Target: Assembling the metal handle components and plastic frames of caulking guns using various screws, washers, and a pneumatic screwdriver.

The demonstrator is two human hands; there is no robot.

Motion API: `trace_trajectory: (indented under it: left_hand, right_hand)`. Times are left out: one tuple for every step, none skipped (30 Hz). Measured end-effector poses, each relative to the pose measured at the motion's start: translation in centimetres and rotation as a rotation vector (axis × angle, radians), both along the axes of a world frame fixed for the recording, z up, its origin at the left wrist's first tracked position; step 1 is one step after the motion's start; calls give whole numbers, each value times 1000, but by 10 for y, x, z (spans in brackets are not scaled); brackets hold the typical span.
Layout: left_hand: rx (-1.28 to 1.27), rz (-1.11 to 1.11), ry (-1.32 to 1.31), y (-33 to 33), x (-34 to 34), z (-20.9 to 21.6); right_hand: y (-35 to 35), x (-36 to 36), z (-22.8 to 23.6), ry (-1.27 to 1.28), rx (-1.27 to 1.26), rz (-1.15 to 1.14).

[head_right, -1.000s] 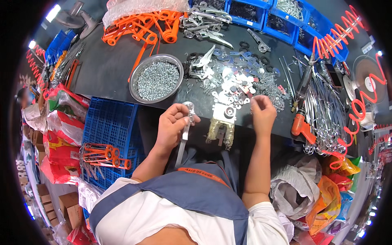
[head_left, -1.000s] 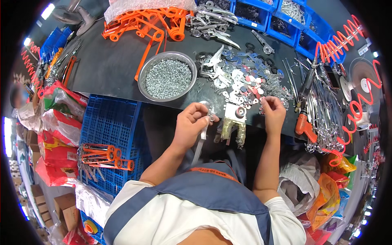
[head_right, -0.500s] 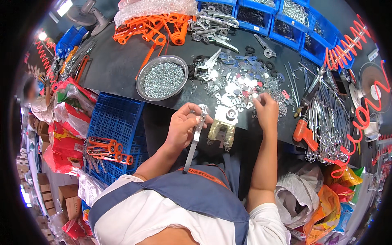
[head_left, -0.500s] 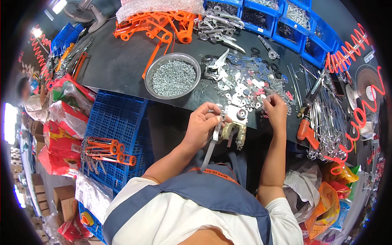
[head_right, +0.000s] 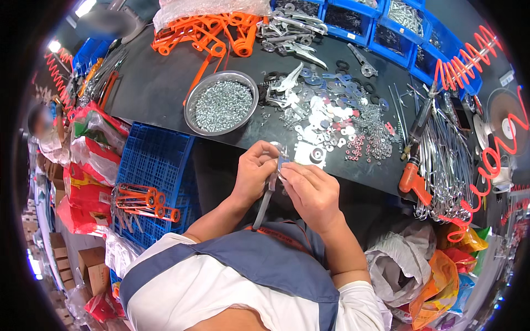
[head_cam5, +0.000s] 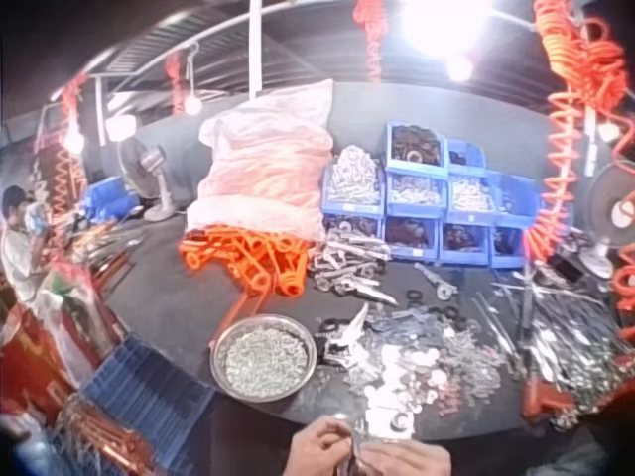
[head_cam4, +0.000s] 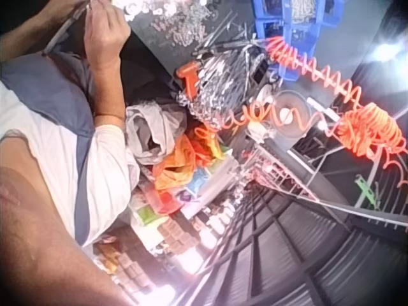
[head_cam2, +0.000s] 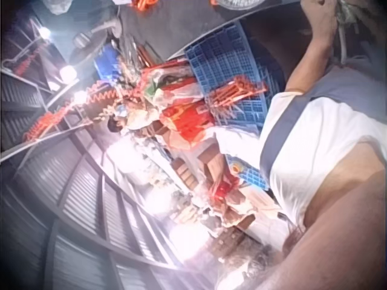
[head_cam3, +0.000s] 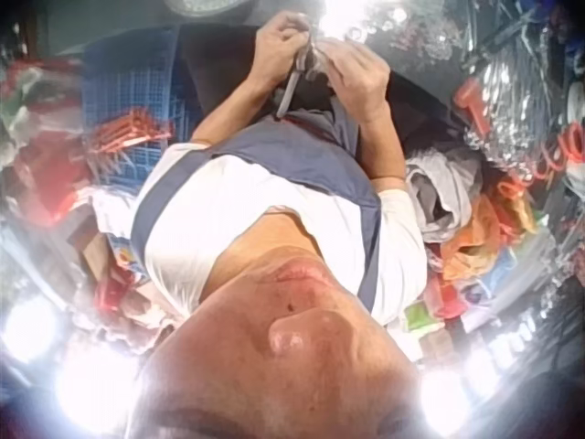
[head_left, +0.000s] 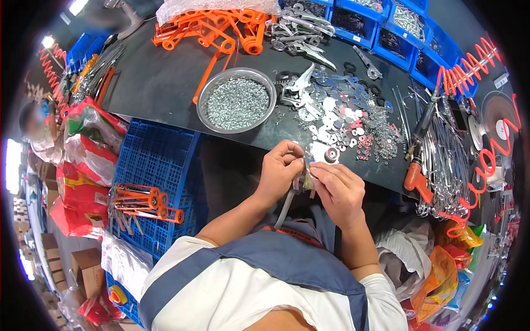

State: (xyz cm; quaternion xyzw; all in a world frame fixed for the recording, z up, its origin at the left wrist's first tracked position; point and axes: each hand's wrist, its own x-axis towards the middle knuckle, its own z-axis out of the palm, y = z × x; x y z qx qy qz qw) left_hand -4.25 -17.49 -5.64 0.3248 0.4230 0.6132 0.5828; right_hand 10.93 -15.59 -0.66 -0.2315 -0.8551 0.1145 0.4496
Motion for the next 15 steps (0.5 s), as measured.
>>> trace_trajectory:
  left_hand:
    - [-2, 6, -2, -2, -1, -2]
    - [-36, -30, -95, -4, -1, -3]
    - [-68, -69, -188, -5, -2, -5]
    - [-69, -68, -187, -5, -4, -7]
    - [-53, -96, -217, -5, -6, -9]
    - [-37, -128, -248, -6, -7, -7]
    - [-39, -134, -247, -7, -8, -4]
    - [12, -205, -255, -8, -9, 2]
    - [64, -273, -263, -9, -11, 7]
    - [96, -417, -201, -11, -19, 3]
    - [94, -423, -198, -10, -15, 4]
    - [141, -370, -134, -10, -10, 7]
    - [188, -318, -70, -10, -4, 8]
    - [130, -267, -87, -11, -2, 8]
    - [131, -288, -86, -9, -3, 11]
  right_hand:
    - [-1, -2, 1, -37, -17, -10]
    - [-1, -3, 1, -74, -34, -21]
    - [-2, -5, 1, -75, -35, -19]
    - [-4, -7, 1, -91, 17, -19]
    - [-6, -10, 0, -106, 68, -20]
    - [-9, -11, -6, -106, 67, -24]
    - [-12, -13, -17, -93, 226, -72]
    - [-14, -14, -24, -80, 384, -122]
    - [-13, -12, -25, -79, 384, -125]
    - [-13, -10, -26, -50, 358, -151]
    - [-12, -7, -27, -20, 331, -179]
    - [-13, -5, -25, -16, 265, -164]
    - [-12, -2, -25, -15, 263, -176]
    - [-10, 2, -25, 56, 147, -110]
    - [-8, 7, -24, 128, 37, -52]
